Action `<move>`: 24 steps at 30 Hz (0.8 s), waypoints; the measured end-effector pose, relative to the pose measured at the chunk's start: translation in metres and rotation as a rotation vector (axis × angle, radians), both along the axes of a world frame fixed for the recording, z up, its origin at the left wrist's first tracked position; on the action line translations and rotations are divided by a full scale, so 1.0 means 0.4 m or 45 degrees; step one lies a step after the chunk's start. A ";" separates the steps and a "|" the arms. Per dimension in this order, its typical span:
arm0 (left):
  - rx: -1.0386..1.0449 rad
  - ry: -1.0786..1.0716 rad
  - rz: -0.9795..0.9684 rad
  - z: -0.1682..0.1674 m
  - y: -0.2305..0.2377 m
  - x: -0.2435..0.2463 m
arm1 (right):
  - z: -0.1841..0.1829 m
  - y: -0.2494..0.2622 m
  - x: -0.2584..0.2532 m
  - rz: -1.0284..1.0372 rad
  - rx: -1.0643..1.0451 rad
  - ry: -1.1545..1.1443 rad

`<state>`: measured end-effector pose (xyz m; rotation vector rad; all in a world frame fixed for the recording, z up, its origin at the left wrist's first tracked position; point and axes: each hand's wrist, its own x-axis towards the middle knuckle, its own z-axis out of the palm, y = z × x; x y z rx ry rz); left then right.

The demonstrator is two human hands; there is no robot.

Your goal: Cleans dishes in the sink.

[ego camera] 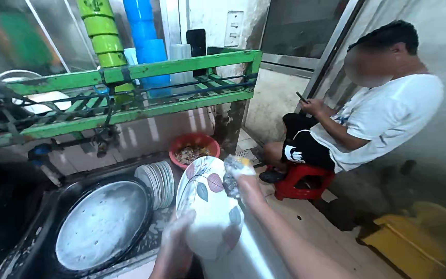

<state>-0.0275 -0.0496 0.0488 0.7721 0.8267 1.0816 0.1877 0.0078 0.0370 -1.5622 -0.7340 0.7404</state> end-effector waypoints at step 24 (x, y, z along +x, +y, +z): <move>0.299 0.081 -0.357 -0.038 -0.012 0.024 | -0.091 -0.049 -0.039 0.303 0.097 -0.743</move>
